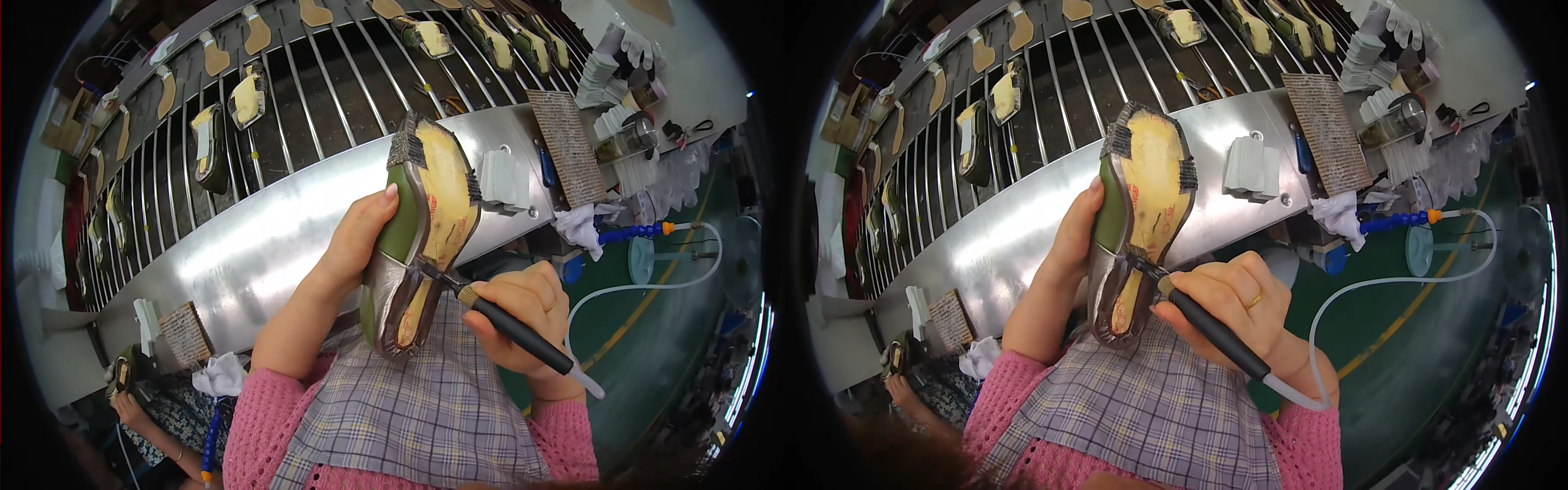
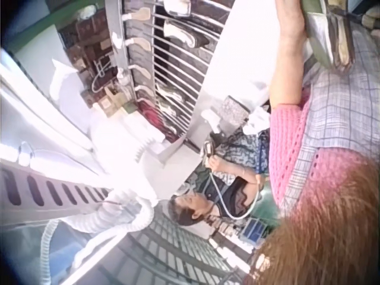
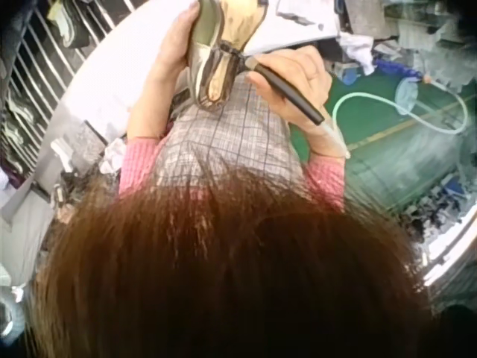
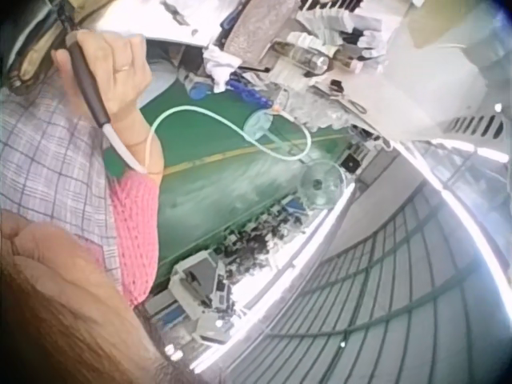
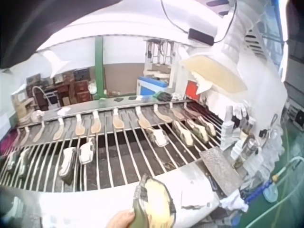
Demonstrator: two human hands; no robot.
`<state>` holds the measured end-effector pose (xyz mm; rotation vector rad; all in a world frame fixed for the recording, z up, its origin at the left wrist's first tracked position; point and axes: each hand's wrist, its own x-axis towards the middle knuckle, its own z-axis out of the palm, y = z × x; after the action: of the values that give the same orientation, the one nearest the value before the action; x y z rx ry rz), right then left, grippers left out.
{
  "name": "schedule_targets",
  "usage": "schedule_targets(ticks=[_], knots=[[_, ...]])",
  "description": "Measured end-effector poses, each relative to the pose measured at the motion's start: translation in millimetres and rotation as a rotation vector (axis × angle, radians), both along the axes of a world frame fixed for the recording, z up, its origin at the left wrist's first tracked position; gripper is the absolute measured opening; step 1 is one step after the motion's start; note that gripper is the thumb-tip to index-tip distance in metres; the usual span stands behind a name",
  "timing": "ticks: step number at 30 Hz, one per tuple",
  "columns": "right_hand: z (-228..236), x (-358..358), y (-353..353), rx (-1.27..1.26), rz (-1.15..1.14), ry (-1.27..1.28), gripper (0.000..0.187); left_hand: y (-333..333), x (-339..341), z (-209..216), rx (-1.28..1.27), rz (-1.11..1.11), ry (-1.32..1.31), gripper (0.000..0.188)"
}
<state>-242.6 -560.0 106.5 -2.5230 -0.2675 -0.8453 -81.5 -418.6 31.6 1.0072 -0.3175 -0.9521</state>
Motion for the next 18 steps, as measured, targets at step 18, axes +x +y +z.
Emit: schedule_targets(ticks=[18], knots=[[1, -10, -6, 0.167, 0.09, 0.076, 0.033, -14, -7, -6, 0.004, 0.045, 0.12, 0.054]])
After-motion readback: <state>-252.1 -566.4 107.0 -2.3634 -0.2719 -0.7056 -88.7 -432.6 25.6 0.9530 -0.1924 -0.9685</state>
